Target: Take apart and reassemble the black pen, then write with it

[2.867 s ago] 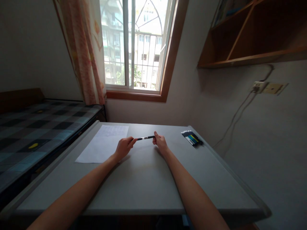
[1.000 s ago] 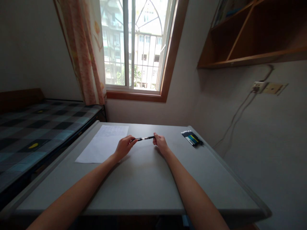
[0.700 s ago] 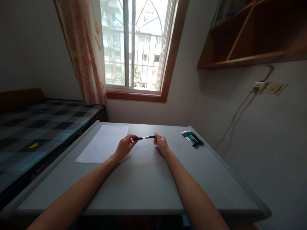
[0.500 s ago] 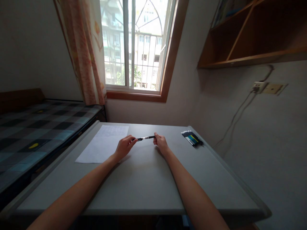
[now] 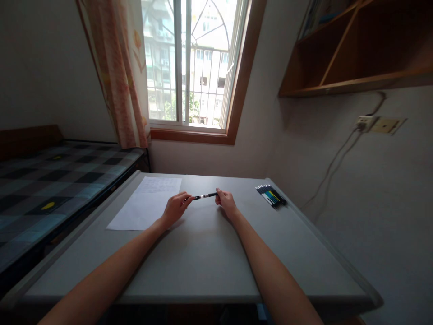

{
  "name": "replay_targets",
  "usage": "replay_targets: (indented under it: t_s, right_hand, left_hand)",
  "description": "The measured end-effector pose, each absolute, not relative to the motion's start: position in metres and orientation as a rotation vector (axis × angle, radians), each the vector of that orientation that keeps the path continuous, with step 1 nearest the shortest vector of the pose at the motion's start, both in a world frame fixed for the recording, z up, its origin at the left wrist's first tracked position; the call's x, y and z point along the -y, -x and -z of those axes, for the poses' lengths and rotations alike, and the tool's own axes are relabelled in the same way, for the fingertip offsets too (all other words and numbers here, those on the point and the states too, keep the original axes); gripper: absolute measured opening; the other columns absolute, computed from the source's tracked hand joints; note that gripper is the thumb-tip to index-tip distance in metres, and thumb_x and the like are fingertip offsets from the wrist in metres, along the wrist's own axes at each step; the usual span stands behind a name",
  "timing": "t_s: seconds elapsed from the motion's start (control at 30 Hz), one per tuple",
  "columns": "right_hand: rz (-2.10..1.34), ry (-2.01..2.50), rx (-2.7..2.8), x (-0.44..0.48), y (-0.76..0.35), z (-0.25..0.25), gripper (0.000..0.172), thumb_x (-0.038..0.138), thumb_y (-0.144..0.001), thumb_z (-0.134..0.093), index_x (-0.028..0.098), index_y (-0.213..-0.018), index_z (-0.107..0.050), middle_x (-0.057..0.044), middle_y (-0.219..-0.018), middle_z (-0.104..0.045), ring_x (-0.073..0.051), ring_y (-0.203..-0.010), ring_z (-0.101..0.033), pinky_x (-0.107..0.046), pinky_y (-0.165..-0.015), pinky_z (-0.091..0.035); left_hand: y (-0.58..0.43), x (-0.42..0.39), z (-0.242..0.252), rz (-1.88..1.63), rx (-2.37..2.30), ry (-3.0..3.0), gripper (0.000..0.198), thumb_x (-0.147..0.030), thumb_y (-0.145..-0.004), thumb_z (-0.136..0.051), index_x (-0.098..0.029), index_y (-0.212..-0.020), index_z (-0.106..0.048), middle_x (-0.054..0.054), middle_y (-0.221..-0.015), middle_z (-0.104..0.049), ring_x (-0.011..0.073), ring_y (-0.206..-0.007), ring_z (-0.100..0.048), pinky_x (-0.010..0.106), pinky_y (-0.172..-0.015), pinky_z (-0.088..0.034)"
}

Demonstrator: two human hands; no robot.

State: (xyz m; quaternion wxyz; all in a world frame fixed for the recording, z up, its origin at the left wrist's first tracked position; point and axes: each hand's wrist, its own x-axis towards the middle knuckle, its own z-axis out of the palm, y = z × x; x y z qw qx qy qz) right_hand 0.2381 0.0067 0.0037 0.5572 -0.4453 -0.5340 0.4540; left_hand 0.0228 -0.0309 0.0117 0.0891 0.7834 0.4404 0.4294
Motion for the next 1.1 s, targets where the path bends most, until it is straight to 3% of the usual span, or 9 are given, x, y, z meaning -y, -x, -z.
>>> replay_targets:
  t_s: [0.13, 0.23, 0.33, 0.47, 0.73, 0.93, 1.1]
  right_hand:
    - [-1.082, 1.042, 1.271, -0.0085, -0.2385, -0.0014, 0.049, 0.059, -0.067, -0.054, 0.016, -0.046, -0.048, 0.001, -0.043, -0.045, -0.007, -0.04, -0.039, -0.021, -0.041, -0.031]
    - [-1.085, 1.04, 1.26, -0.0085, -0.2382, -0.0022, 0.049, 0.06, -0.067, -0.054, 0.016, -0.046, -0.048, 0.001, -0.042, -0.045, -0.008, -0.039, -0.039, -0.022, -0.041, -0.031]
    - [-1.077, 1.041, 1.257, -0.0078, -0.238, -0.0035, 0.049, 0.06, -0.067, -0.054, 0.016, -0.046, -0.048, 0.001, -0.042, -0.045, -0.008, -0.039, -0.039, -0.022, -0.042, -0.031]
    - [-1.047, 1.059, 1.304, -0.0077, -0.2386, -0.003, 0.05, 0.06, -0.069, -0.051, 0.016, -0.045, -0.048, 0.002, -0.04, -0.044, -0.008, -0.039, -0.038, -0.022, -0.043, -0.031]
    - [-1.036, 1.065, 1.338, -0.0089, -0.2397, -0.0007, 0.05, 0.059, -0.071, -0.05, 0.016, -0.045, -0.048, 0.002, -0.041, -0.043, -0.008, -0.04, -0.037, -0.023, -0.045, -0.031]
    - [-1.04, 1.065, 1.336, -0.0079, -0.24, -0.0011, 0.05, 0.059, -0.071, -0.05, 0.016, -0.045, -0.048, 0.001, -0.041, -0.044, -0.008, -0.04, -0.038, -0.023, -0.045, -0.031]
    - [-1.07, 1.063, 1.312, -0.006, -0.238, -0.0038, 0.049, 0.059, -0.069, -0.053, 0.016, -0.047, -0.05, 0.001, -0.043, -0.045, -0.008, -0.041, -0.039, -0.023, -0.045, -0.031]
  left_hand:
    - [-0.023, 0.0307, -0.0109, -1.279, -1.319, -2.325, 0.037, -0.041, -0.088, -0.038, -0.018, -0.067, -0.06, 0.0, -0.061, -0.055, 0.0092, -0.054, -0.05, 0.021, -0.058, -0.041]
    - [-0.0242, 0.0291, -0.0083, -1.324, -1.305, -2.284, 0.026, -0.042, -0.082, -0.05, -0.02, -0.087, -0.062, 0.0, -0.072, -0.059, 0.0092, -0.056, -0.051, 0.022, -0.058, -0.042]
    - [-0.0254, 0.0276, -0.0064, -1.347, -1.27, -2.262, 0.029, -0.039, -0.078, -0.057, -0.023, -0.101, -0.059, 0.0, -0.082, -0.06, 0.0085, -0.057, -0.051, 0.021, -0.058, -0.043]
    - [-0.0256, 0.0283, -0.0078, -1.329, -1.242, -2.29, 0.022, -0.038, -0.082, -0.051, -0.022, -0.094, -0.061, 0.0, -0.082, -0.06, 0.0082, -0.058, -0.052, 0.021, -0.059, -0.043]
    - [-0.024, 0.0303, -0.0101, -1.203, -1.36, -2.292, 0.037, -0.045, -0.086, -0.04, -0.018, -0.072, -0.061, 0.0, -0.063, -0.056, 0.0098, -0.055, -0.051, 0.021, -0.058, -0.041]
    - [-0.0253, 0.0271, -0.0053, -1.221, -1.333, -2.247, 0.029, -0.043, -0.077, -0.055, -0.022, -0.096, -0.061, -0.001, -0.073, -0.062, 0.0105, -0.059, -0.054, 0.022, -0.058, -0.042]
    - [-0.0263, 0.0276, -0.0051, -1.218, -1.344, -2.234, 0.024, -0.04, -0.082, -0.049, -0.022, -0.091, -0.061, -0.001, -0.076, -0.065, 0.0099, -0.058, -0.055, 0.021, -0.059, -0.043]
